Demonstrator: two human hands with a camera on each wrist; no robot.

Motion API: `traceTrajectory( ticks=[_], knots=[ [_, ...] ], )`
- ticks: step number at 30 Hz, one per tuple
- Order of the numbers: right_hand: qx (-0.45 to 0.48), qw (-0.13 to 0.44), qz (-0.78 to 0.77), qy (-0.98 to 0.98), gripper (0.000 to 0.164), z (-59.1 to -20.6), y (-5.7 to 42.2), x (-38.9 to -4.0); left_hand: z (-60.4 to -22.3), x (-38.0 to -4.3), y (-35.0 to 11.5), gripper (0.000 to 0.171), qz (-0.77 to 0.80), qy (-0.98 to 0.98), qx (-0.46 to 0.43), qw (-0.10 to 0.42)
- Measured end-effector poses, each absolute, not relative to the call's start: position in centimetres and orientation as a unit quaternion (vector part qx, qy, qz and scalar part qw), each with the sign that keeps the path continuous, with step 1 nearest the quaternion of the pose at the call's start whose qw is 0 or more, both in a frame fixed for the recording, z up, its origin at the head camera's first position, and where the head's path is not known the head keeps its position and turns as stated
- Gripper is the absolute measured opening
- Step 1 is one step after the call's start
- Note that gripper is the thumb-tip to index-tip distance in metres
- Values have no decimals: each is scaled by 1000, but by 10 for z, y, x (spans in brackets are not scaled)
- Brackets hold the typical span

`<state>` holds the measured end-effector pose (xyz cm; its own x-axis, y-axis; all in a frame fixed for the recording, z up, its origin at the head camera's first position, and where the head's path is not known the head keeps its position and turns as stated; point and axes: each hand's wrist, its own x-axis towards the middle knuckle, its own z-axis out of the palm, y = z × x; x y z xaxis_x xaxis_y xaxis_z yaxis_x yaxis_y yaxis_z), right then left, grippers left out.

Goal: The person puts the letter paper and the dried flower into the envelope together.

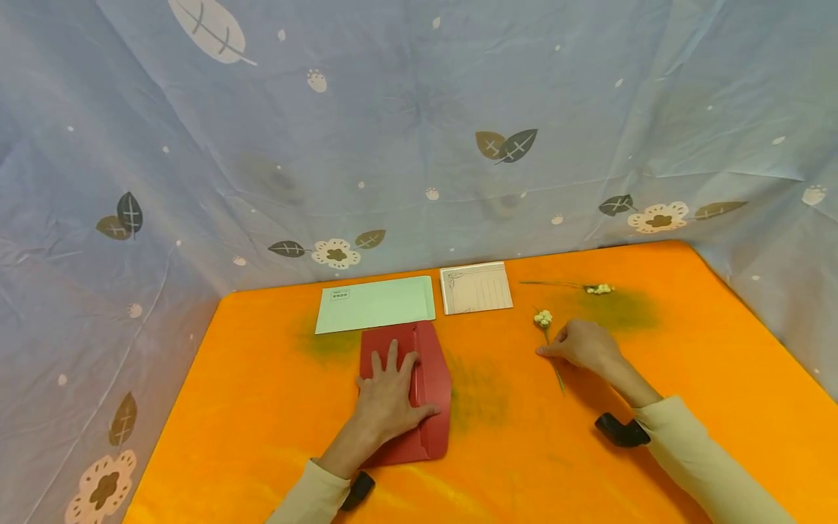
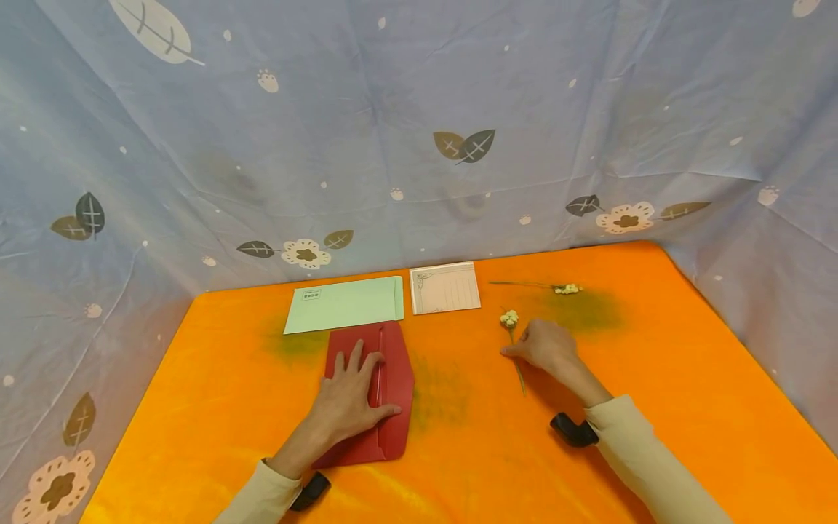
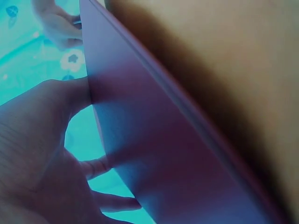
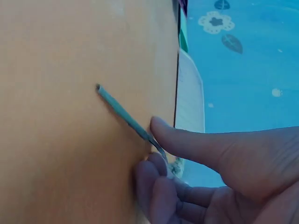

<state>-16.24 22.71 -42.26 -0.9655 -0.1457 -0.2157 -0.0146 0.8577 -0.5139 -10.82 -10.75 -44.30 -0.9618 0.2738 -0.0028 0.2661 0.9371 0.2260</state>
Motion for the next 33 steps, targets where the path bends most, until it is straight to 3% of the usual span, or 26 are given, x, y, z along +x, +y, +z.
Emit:
traceTrajectory(
  ticks=[10,15,23,33],
  knots=[
    [-27,105,-347,932,26,-427,231,-171,-444,-110,-106,90,119,983,140,21],
    [-28,72,-403,912,26,-424,225,-174,-444,-109,-107,90,124,982,139,21],
    [-12,135,-623,770,43,-415,190,-183,-443,-109,-108,90,121,983,136,21],
    [-5,110,-772,626,39,-431,122,-197,-443,-110,-107,90,114,984,133,27]
  ],
)
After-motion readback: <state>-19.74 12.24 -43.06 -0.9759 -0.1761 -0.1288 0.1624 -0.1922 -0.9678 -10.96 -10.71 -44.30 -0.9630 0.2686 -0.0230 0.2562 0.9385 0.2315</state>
